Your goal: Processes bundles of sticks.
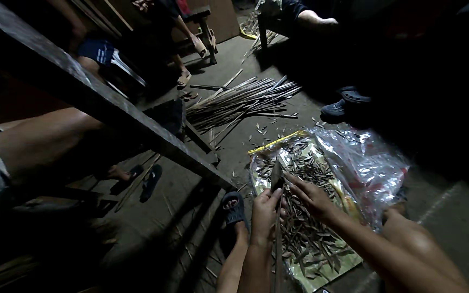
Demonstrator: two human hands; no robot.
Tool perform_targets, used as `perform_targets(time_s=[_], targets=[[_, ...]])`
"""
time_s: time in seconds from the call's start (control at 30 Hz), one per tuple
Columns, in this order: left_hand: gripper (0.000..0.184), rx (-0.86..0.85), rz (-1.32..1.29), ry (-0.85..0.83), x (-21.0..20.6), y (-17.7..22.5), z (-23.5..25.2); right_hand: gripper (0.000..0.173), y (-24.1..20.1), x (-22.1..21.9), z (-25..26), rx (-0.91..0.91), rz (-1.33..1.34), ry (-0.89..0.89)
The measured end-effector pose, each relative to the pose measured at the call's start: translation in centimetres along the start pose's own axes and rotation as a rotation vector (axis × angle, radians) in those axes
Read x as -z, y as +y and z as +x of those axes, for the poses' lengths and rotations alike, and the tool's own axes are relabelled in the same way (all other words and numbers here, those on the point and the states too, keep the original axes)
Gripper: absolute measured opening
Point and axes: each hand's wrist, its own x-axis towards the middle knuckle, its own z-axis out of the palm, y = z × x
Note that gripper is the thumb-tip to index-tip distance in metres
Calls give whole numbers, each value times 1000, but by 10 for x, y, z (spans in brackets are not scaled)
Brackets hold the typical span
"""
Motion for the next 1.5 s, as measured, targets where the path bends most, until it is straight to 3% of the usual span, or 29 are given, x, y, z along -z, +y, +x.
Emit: perform_targets(time_s=[0.17,0.33,0.6,0.73,0.93,1.23,1.5], targets=[[22,41,-43,-21,2,-3,-2,43,5,-6,1,127,-200,174],[20,32,-41,-32,1,-5,-3,42,7,-7,4,141,-309,230],[16,49,78,-75,-8,-13,-9,45,8,29,24,-249,-165,190],[21,-80,254,39,-4,-11,-1,50,-2,20,16,-177,-38,65],[23,-289,833,244,-8,-18,1,52,-22,-2,-10,-104,-82,-143],[18,-558,1121,363,-21,-29,3,50,-26,-7,-9,-187,-254,-67],[17,-652,1217,435,-26,-36,3,49,-24,-7,-8,-217,-375,-16]])
